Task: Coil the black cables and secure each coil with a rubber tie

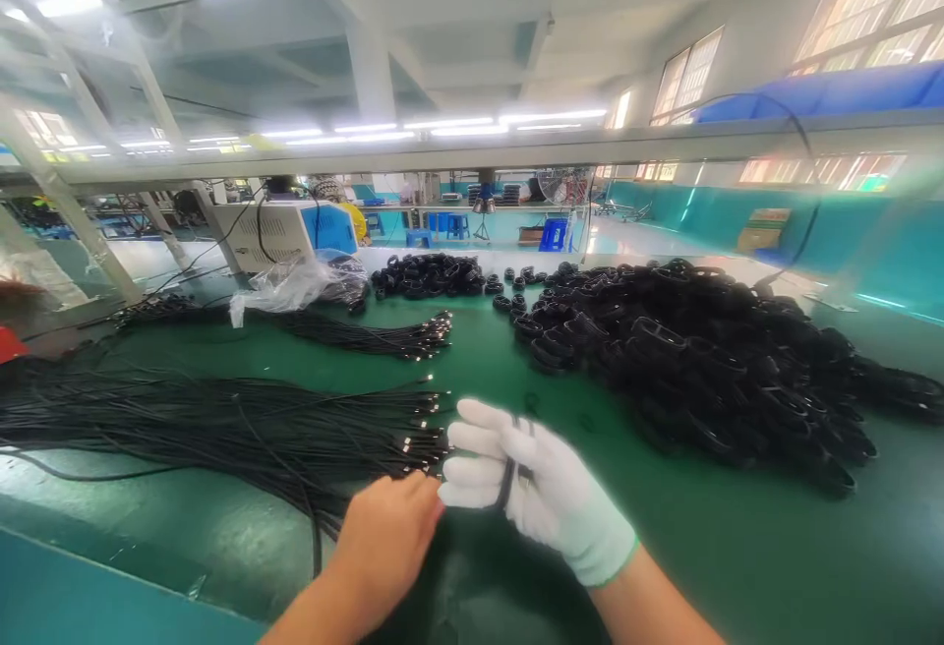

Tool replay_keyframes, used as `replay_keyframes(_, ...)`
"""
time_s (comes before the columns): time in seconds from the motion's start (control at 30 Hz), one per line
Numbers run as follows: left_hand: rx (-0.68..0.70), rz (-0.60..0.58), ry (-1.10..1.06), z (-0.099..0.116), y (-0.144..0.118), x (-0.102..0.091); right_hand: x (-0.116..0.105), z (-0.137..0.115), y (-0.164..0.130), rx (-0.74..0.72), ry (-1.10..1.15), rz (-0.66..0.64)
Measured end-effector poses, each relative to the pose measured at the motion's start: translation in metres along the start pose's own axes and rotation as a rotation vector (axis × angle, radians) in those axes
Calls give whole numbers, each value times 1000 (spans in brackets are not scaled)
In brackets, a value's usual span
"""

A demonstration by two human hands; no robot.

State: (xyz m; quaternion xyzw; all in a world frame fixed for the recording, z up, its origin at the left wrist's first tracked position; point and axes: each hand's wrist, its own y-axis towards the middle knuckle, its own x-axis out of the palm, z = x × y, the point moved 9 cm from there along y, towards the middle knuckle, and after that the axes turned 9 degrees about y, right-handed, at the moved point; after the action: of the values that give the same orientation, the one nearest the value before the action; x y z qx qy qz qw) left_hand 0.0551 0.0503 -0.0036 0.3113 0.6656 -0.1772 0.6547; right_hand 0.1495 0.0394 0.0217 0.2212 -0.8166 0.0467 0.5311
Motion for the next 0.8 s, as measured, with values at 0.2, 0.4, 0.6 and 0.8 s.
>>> replay_keyframes(0.2, 194, 195, -41, 37, -10, -52, -16, 16, -3, 37, -149, 118)
replay_keyframes(0.4, 201, -50, -611, 1, 30, -66, -4, 66, -14, 353, -99, -91)
replay_keyframes(0.6, 117, -125, -916, -15, 38, -16, 7, 66, -10, 306, 65, -105)
replay_keyframes(0.8, -15, 4, -286, -29, 14, 0, 2, 15, -1, 33, -14, 10)
